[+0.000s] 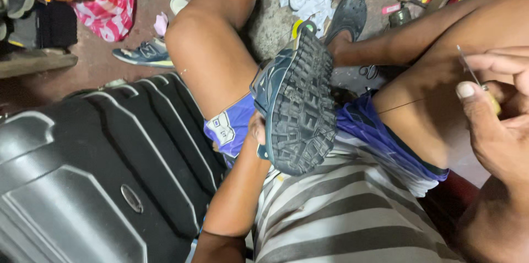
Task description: The person sits on the floor and sews the sole of a blue and white sneaker using a needle and thread. They repeatedly pass the needle through the shoe's sole and upper, pulling the thread tight to secure the parts together.
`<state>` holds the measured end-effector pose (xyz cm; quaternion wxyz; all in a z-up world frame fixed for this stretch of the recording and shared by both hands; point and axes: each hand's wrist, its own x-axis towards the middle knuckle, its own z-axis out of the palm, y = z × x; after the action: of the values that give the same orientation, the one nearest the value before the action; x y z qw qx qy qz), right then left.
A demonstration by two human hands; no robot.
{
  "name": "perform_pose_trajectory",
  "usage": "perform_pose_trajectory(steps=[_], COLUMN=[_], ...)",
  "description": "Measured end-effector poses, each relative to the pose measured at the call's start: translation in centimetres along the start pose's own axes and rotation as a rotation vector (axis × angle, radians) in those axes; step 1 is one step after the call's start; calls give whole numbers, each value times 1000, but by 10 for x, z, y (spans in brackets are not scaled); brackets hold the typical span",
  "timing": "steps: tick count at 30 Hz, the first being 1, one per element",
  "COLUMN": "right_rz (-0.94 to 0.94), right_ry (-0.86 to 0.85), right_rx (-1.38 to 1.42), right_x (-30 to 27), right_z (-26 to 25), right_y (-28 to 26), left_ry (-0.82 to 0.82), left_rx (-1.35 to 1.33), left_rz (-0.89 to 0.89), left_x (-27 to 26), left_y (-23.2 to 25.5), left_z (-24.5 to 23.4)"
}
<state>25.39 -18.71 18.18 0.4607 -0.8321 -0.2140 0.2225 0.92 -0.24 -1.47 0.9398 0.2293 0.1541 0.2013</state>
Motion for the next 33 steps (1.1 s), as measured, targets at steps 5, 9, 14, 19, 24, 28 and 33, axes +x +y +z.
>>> perform_pose_trajectory(steps=[5, 9, 14, 19, 24, 28, 33], right_rz=[-273, -319, -320, -360, -381, -382, -382], right_ry=[-166, -407, -675, -665, -649, -629, -615], right_rx=[-179, -115, 42, -64, -136, -171, -201], right_x=[-17, -37, -35, -29, -27, -26, -24], right_z=[3, 24, 48, 56, 56, 54, 51], right_y=[-14, -40, -49, -61, -66, -63, -62], left_ry=[-23, -30, -26, -48, -77, -104, -99], left_rx=[19, 40, 76, 100, 127, 147, 104], left_rz=[-14, -14, -2, 10, 16, 3, -77], left_x=[5, 4, 0, 3, 4, 9, 14], left_y=[-7, -9, -10, -16, -17, -15, -7], left_z=[-2, -4, -8, -12, -17, -17, -8])
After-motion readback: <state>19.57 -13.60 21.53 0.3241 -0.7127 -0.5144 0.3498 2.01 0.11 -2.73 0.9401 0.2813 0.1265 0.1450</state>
